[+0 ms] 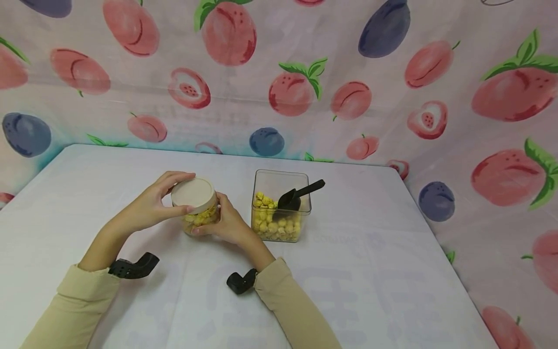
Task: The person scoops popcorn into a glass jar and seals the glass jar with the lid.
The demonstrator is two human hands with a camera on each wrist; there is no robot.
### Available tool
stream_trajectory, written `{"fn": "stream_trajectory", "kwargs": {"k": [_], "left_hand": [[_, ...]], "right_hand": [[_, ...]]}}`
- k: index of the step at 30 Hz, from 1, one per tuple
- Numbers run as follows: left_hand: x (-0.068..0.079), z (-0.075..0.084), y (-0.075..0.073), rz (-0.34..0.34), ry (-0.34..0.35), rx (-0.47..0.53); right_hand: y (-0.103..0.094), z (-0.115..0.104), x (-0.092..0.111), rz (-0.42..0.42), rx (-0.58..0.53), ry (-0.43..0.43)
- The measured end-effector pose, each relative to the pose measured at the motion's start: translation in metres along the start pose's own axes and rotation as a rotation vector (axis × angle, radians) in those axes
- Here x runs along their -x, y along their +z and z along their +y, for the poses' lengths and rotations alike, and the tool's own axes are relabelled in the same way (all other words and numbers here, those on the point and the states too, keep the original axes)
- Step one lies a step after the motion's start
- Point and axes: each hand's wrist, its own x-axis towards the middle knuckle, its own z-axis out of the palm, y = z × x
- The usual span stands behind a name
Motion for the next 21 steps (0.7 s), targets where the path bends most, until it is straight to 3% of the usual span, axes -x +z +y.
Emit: {"fn": "stream_trajectory", "kwargs": {"k": [7,13,21], "left_hand": [[0.0002,0.0022,-0.0004,-0.009,-0.057,-0.01],[-0.0012,0.0066,0.0027,0.034,-0.139,-0.079],[-0.0028,0.0088,0.0035,0.06,-0.133,-0.091]], "right_hand": [[0.0002,0.0011,-0.0025,0.004,0.002,0.003],[0.0,0.0004,-0.0021,-0.004,-0.008,0.001],[-0.0012,-0.001,-0.0027,-0.018,-0.015,0.021]]}}
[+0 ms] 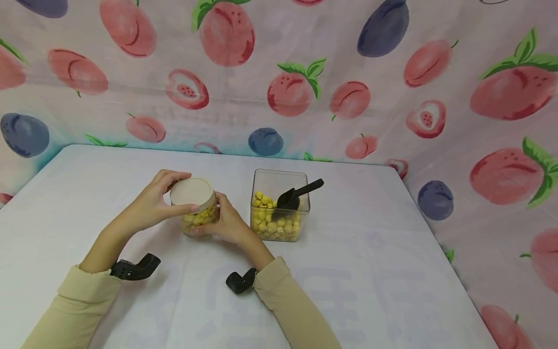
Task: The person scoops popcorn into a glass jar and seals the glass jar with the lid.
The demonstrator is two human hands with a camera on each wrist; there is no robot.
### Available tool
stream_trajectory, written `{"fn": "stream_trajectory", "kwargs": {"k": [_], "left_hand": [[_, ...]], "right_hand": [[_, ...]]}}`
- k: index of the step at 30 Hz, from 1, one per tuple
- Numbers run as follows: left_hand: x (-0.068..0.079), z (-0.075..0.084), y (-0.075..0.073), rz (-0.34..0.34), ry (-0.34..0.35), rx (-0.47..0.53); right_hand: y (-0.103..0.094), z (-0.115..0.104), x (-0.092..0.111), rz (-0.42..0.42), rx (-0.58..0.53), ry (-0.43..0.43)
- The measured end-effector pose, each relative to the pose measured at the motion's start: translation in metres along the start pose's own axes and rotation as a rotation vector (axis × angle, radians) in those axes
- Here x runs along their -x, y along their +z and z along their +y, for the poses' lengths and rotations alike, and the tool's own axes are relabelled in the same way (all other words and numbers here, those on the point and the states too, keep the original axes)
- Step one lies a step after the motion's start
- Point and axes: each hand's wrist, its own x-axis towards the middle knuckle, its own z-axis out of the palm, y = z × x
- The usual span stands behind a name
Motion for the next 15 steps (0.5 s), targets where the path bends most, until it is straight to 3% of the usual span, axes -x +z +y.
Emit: {"fn": "stream_trajectory", "kwargs": {"k": [10,15], "left_hand": [[-0.001,-0.007,0.002,-0.006,0.108,0.037],[0.0,-0.011,0.001,-0.035,0.129,0.069]], "right_hand": [[0.0,0.001,0.002,0.012,0.007,-0.027],[0.0,0.002,0.002,0.011,0.017,-0.027]]}}
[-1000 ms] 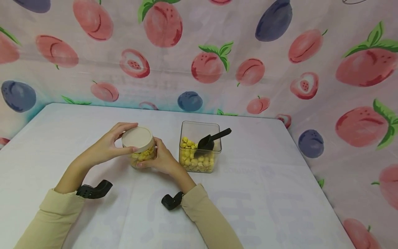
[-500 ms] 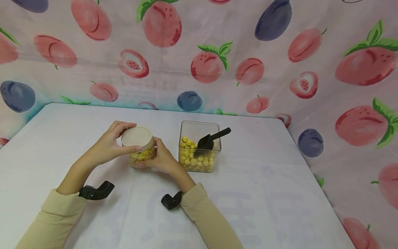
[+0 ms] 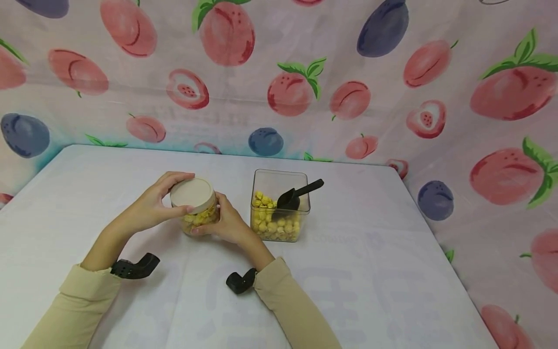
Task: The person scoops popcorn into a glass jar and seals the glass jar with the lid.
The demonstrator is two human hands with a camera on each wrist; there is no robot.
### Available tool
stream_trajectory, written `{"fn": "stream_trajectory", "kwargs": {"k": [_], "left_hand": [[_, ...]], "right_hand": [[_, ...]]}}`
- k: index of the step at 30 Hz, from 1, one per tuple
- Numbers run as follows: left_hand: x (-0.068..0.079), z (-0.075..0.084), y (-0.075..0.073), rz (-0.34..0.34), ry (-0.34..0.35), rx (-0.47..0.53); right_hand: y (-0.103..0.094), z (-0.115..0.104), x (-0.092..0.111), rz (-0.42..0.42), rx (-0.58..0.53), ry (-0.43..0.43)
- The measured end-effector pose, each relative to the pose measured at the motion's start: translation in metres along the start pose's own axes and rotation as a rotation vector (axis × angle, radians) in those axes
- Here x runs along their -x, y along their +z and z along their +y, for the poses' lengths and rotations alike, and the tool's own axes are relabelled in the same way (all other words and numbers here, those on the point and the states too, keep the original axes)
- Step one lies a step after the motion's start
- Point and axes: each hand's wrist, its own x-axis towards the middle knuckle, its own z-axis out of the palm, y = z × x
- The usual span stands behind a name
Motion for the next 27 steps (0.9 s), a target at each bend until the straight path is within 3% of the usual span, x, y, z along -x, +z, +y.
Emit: {"fn": "stream_trajectory", "kwargs": {"k": [6,14,19,27], "left_hand": [[0.002,0.0022,-0.0011,-0.01,-0.023,-0.013],[0.0009,0.0095,0.0039,0.056,-0.093,-0.125],[0.0,0.0082,0.0067,0.081,-0.083,-0.132],[-0.0006,0.0038,0.0068,0.082,-0.012,-0.118]], "right_hand": [[0.0004,-0.0002,0.0,0.002,0.001,0.005],[0.0007,0.0005,-0.0006,0.01,0.008,0.013],[0.0004,0.0011,-0.0007,0.008,0.012,0.012],[-0.0004,0.0015,0.0007,0.01,0.01,0.0]]}}
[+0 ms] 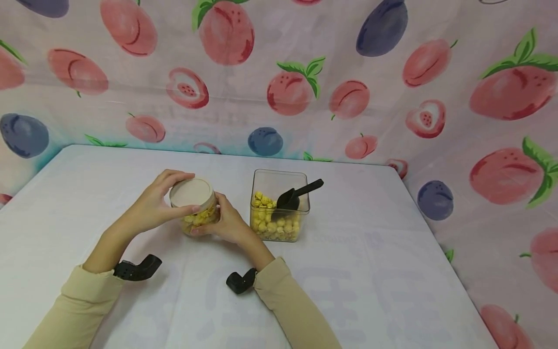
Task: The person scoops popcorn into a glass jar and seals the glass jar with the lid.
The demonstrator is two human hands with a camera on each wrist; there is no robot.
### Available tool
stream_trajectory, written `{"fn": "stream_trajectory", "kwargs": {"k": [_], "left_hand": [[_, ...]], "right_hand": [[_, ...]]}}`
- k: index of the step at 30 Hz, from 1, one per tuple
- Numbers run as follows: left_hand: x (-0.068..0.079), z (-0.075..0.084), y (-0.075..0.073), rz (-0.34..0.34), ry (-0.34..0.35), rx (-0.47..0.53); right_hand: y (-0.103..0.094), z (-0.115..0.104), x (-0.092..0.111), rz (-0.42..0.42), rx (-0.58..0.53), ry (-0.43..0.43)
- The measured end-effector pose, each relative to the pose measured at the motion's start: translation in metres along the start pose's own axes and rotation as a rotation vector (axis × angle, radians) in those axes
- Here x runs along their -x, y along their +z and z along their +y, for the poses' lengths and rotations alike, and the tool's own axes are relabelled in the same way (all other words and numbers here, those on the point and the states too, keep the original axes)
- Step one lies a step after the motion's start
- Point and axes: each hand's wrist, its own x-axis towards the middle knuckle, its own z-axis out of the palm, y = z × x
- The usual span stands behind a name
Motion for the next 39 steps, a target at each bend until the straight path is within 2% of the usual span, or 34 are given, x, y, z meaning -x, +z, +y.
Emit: {"fn": "stream_trajectory", "kwargs": {"k": [5,10,19,25,27,31,34,39], "left_hand": [[-0.001,-0.004,-0.002,-0.032,0.035,0.041],[0.001,-0.003,-0.005,-0.061,0.029,0.046],[0.002,0.005,-0.007,-0.015,-0.046,-0.032],[0.001,0.008,-0.006,-0.001,-0.058,-0.049],[0.001,0.008,-0.005,0.005,-0.055,-0.045],[0.0,0.006,-0.004,0.015,-0.037,-0.041],[0.0,0.004,-0.003,0.018,-0.009,-0.036],[-0.001,0.0,-0.003,0.011,0.039,-0.016]], "right_hand": [[0.0,0.0,0.0,0.0,-0.003,0.002],[0.0,0.0,-0.001,-0.004,-0.01,0.008],[0.001,-0.001,-0.002,-0.005,-0.027,0.027],[0.0,-0.001,-0.001,-0.006,-0.015,0.01],[-0.001,-0.008,0.003,-0.011,-0.014,0.012],[-0.001,-0.009,0.004,-0.013,-0.014,0.009],[0.0,-0.001,-0.001,-0.007,-0.01,-0.001],[0.0,0.0,-0.001,0.004,0.004,-0.002]]}}
